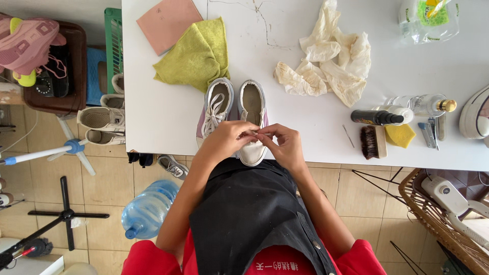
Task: The person threads white shoelaces through the eyelets of a pair of white and purple sneakers placed on a white table. They pull the laces through each eyelet and adjust the length, working on both shoes.
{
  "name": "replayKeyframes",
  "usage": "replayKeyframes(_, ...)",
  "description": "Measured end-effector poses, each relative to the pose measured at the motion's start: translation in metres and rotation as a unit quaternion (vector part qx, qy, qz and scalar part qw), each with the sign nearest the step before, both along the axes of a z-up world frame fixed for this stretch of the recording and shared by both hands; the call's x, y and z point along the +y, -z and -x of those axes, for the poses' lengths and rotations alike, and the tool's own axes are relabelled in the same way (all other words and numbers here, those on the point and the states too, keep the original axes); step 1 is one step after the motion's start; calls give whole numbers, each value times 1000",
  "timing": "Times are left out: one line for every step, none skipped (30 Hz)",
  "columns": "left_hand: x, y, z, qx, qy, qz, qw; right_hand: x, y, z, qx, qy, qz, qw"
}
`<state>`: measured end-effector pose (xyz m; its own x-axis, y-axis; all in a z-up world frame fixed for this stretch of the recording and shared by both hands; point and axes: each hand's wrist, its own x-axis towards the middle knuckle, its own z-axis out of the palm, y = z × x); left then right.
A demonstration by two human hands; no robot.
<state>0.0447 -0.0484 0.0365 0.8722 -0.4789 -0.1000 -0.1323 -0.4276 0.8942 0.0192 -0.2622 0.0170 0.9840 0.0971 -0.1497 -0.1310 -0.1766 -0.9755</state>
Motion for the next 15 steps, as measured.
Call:
replayKeyframes(1, 0, -5, 0, 2, 0, 1000, -4, 2, -1, 0, 2, 0, 1000)
replayKeyframes(3, -1, -7, 2, 5, -4, 1000, -7, 4, 0, -4, 1, 19, 1000)
replayKeyframes(5, -2, -9, 3, 9, -9, 1000, -9, 6, 1, -8, 1, 37, 999)
replayKeyframes(6, 2, -9, 3, 8, -10, 1000, -10, 3, 0, -9, -1, 36, 999)
replayKeyframes(6, 6, -9, -18, 29, -32, 999, -10, 1, 0, 0, -7, 31, 999)
replayKeyframes(6, 10, -9, -39, 53, -52, 996, -12, -1, -1, 8, -12, 28, 1000)
replayKeyframes(2, 15, -7, -39, 53, -53, 996, -11, 0, -1, 8, -12, 27, 1000)
replayKeyframes(-1, 19, -5, -57, 47, -41, 996, -11, 2, 1, 15, -16, 26, 999)
replayKeyframes(-5, 24, -2, -75, 42, -30, 996, -10, 3, 2, 21, -20, 24, 999)
replayKeyframes(-6, 29, -2, -75, 43, -30, 996, -11, 5, 1, 22, -20, 24, 999)
replayKeyframes(-7, 33, -2, -76, 43, -34, 996, -12, 6, 1, 27, -12, 18, 999)
replayKeyframes(-8, 37, -2, -77, 42, -37, 995, -12, 8, -1, 32, -4, 12, 999)
replayKeyframes(-8, 48, 0, -77, 42, -37, 995, -13, 9, -1, 32, -4, 12, 999)
replayKeyframes(-8, 59, 2, -99, 54, -78, 991, -14, 11, 0, 23, 0, 3, 1000)
replayKeyframes(-8, 71, 5, -121, 67, -118, 983, -15, 12, 0, 15, 5, -6, 1000)
